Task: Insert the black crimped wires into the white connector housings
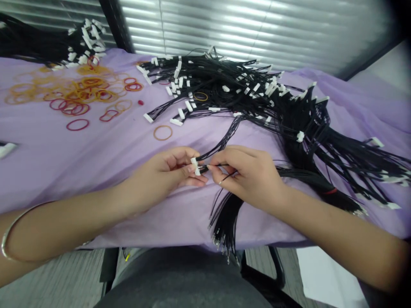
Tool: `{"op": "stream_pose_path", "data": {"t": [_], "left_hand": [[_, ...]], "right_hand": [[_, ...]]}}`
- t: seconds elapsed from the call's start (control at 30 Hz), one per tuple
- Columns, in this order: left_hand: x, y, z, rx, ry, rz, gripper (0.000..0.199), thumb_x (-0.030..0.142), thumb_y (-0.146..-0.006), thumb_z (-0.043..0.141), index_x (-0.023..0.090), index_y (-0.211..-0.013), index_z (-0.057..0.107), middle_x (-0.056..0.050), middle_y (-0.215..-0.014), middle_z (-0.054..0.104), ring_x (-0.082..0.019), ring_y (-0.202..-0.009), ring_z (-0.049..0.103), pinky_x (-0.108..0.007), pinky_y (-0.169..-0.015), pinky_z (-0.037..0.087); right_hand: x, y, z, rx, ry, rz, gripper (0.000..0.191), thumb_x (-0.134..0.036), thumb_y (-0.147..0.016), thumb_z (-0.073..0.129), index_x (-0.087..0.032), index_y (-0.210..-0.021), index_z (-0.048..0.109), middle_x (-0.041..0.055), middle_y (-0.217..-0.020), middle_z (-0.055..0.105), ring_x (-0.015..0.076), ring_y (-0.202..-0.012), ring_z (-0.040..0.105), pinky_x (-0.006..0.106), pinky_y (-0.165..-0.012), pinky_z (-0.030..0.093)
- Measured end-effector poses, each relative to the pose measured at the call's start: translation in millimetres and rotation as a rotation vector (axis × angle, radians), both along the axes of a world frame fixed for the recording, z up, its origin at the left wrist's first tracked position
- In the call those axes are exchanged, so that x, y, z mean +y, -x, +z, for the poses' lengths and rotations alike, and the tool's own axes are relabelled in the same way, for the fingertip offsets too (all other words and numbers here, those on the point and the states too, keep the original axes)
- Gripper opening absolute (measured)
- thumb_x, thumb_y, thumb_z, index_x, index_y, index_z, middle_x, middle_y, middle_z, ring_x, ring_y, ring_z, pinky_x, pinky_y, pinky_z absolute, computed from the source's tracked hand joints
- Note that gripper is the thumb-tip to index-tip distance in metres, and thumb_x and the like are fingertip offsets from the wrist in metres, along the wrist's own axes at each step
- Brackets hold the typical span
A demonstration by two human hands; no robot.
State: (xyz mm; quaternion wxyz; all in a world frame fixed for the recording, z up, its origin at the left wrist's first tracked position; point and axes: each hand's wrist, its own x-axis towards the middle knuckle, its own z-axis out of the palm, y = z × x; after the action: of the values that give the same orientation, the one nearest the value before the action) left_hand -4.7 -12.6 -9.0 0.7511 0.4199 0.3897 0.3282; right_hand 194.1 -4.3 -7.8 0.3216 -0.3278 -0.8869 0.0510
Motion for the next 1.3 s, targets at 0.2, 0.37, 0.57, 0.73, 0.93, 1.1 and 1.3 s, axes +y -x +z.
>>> {"op": "stream_pose_path", "data": {"t": [0.2, 0.37, 0.57, 0.73, 0.93, 1.1, 1.3], "left_hand": [[0.4, -1.0, -0.5, 0.020, -0.018, -0.008, 0.006, 0.014, -0.084, 0.063, 0.014, -0.089, 0.060, 0.000, -0.085, 0.065, -0.011, -0.081, 0.065, -0.026, -0.083, 0.053], [0.7, 0.0, -0.4, 0.011, 0.002, -0.014, 0.008, 0.014, -0.084, 0.063, 0.014, -0.092, 0.061, -0.002, -0.087, 0.067, -0.011, -0.080, 0.067, -0.022, -0.080, 0.054], [2.6, 0.0, 0.8, 0.009, -0.022, -0.047, 0.004, 0.010, -0.083, 0.064, 0.012, -0.087, 0.063, -0.001, -0.081, 0.068, -0.009, -0.074, 0.067, -0.018, -0.074, 0.055], [-1.2, 0.5, 2.8, -0.016, 0.063, -0.066, 0.005, 0.014, -0.083, 0.065, 0.012, -0.088, 0.066, -0.002, -0.081, 0.068, -0.010, -0.075, 0.068, -0.018, -0.074, 0.056], [1.5, -2.4, 4.8, -0.032, 0.117, 0.085, 0.004, 0.010, -0.082, 0.065, 0.011, -0.085, 0.067, -0.002, -0.081, 0.067, -0.010, -0.072, 0.068, -0.018, -0.074, 0.056], [4.5, -3.6, 7.5, -0.039, 0.168, 0.176, 0.009, 0.004, -0.082, 0.061, 0.010, -0.084, 0.066, -0.002, -0.077, 0.066, -0.011, -0.072, 0.068, -0.019, -0.072, 0.057], [5.1, -1.7, 8.0, -0.045, 0.159, 0.145, 0.008, 0.005, -0.081, 0.062, 0.012, -0.082, 0.065, -0.001, -0.076, 0.067, -0.012, -0.072, 0.069, -0.019, -0.072, 0.057]], "right_hand": [[-1.9, 1.5, 0.6, -0.035, 0.011, 0.015, 0.007, -0.015, -0.083, 0.056, -0.014, -0.077, 0.059, -0.0022, -0.065, 0.054, 0.0068, -0.056, 0.044, 0.019, -0.055, 0.036], [2.0, -2.4, 0.2, -0.010, 0.075, 0.065, 0.003, -0.013, -0.084, 0.057, -0.014, -0.084, 0.060, -0.0016, -0.070, 0.057, 0.0069, -0.059, 0.046, 0.018, -0.058, 0.038], [2.0, 0.5, -3.2, 0.009, 0.117, 0.109, 0.006, -0.016, -0.085, 0.058, -0.012, -0.082, 0.060, -0.0007, -0.070, 0.056, 0.0072, -0.063, 0.050, 0.018, -0.059, 0.038], [5.3, -1.7, 2.8, 0.026, 0.164, 0.169, 0.007, -0.016, -0.089, 0.053, -0.013, -0.086, 0.059, 0.0021, -0.077, 0.060, 0.0095, -0.072, 0.054, 0.020, -0.064, 0.042], [5.8, -19.9, 31.5, -0.023, -0.040, -0.175, 0.022, -0.015, -0.094, 0.039, -0.013, -0.096, 0.061, 0.0093, -0.094, 0.063, 0.0170, -0.089, 0.058, 0.031, -0.079, 0.045], [-4.1, -25.9, 41.7, -0.334, 0.136, 0.011, 0.023, -0.028, -0.094, 0.047, -0.015, -0.089, 0.066, 0.0073, -0.087, 0.062, 0.0174, -0.078, 0.058, 0.030, -0.069, 0.045], [-4.2, -22.7, 34.4, -0.418, 0.515, 0.287, 0.014, -0.021, -0.089, 0.057, -0.014, -0.098, 0.065, 0.0053, -0.091, 0.061, 0.0145, -0.080, 0.057, 0.027, -0.072, 0.045]]}}
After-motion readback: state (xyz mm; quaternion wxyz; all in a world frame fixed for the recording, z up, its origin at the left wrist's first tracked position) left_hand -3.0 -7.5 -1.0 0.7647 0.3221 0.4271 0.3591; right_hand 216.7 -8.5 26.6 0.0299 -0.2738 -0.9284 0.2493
